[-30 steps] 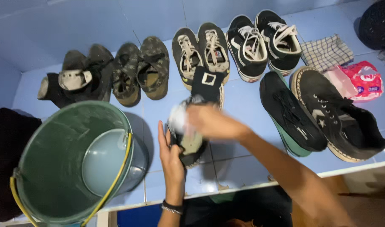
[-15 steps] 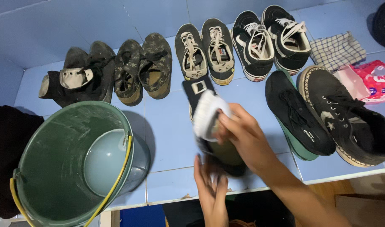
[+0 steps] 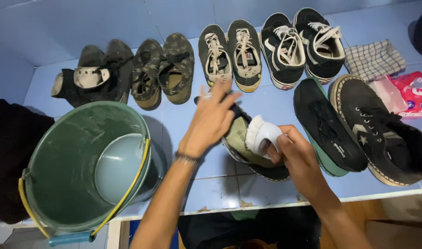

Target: The person cleans a shoe by hand using a brush and soapy water from a bucket, scrubbing the exterior and interior of the shoe.

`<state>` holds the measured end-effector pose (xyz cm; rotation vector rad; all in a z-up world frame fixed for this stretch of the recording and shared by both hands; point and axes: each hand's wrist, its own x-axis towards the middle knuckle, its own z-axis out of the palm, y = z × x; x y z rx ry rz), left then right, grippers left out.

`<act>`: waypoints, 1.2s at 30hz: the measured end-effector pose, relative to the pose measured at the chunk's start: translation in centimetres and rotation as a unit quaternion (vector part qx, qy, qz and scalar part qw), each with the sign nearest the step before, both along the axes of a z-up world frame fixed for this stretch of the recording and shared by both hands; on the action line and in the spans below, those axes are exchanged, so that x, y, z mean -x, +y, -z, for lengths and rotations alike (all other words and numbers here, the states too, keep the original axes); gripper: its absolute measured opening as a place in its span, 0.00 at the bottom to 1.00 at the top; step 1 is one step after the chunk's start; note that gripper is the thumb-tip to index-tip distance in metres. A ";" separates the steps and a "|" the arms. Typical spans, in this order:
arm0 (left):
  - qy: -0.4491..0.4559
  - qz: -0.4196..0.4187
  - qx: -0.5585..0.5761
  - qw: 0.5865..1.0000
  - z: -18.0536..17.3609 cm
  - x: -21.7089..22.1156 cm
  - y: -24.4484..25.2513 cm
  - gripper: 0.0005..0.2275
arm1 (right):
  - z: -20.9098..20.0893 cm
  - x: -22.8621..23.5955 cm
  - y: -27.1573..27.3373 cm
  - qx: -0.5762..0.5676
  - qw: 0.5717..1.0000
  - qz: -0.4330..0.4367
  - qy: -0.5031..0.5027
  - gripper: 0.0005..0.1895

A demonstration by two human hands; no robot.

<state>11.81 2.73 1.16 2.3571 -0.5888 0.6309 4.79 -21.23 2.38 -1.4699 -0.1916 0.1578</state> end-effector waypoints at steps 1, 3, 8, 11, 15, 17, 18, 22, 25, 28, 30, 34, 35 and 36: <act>0.048 -0.014 -0.081 0.995 2.0 -1.2 -0.1 0.17 | 0.4 -0.3 0.0 0.016 1.000 -0.003 -0.025 0.15; 0.088 -0.026 -0.161 0.983 2.3 -2.2 -0.6 0.16 | 1.0 -1.7 -0.8 0.034 0.998 0.000 -0.057 0.16; 0.200 -0.107 -0.302 0.926 -0.8 2.7 0.0 0.20 | 1.6 -4.6 -3.0 0.105 0.992 0.002 -0.064 0.13; 0.220 -0.151 -0.303 0.915 -0.3 5.7 1.0 0.20 | 0.0 -4.7 -3.6 0.099 0.991 0.006 -0.084 0.12; 0.299 -0.145 -0.278 0.901 -3.6 9.4 1.9 0.21 | -0.9 -4.4 -3.4 0.023 0.993 0.014 -0.112 0.18; 0.387 -0.145 -0.091 0.906 -6.7 11.1 2.0 0.22 | -0.3 -4.5 -3.3 -0.077 0.991 0.034 -0.105 0.19; 0.387 -0.147 -0.091 0.906 -5.5 11.5 1.9 0.22 | -0.2 -4.5 -3.1 -0.079 0.991 0.032 -0.104 0.19; 0.116 -0.268 0.021 0.956 0.2 13.5 0.5 0.14 | 0.3 -3.9 -2.1 -0.068 0.990 0.064 -0.105 0.20; 0.005 -0.309 0.064 0.949 1.9 14.8 0.2 0.16 | 0.7 -3.4 -1.4 -0.037 0.992 0.059 -0.101 0.21; 0.061 -0.300 0.136 0.942 -0.2 13.7 0.4 0.26 | -0.3 -2.7 -0.6 -0.035 0.995 0.034 -0.082 0.17; 0.128 -0.278 0.181 0.935 -1.3 12.7 0.5 0.32 | -0.2 -2.5 -0.2 -0.060 0.996 0.010 -0.064 0.14; 0.203 -0.270 0.347 0.875 -0.5 11.6 0.5 0.46 | -0.3 -2.3 0.2 0.037 0.990 -0.038 -0.131 0.14; 0.211 -0.267 0.387 0.857 -0.1 11.6 0.5 0.49 | -0.9 -1.9 0.5 0.080 0.984 -0.054 -0.150 0.12; 0.213 -0.269 0.389 0.855 0.5 11.5 0.8 0.49 | -1.6 -1.8 0.7 0.082 0.984 -0.057 -0.149 0.12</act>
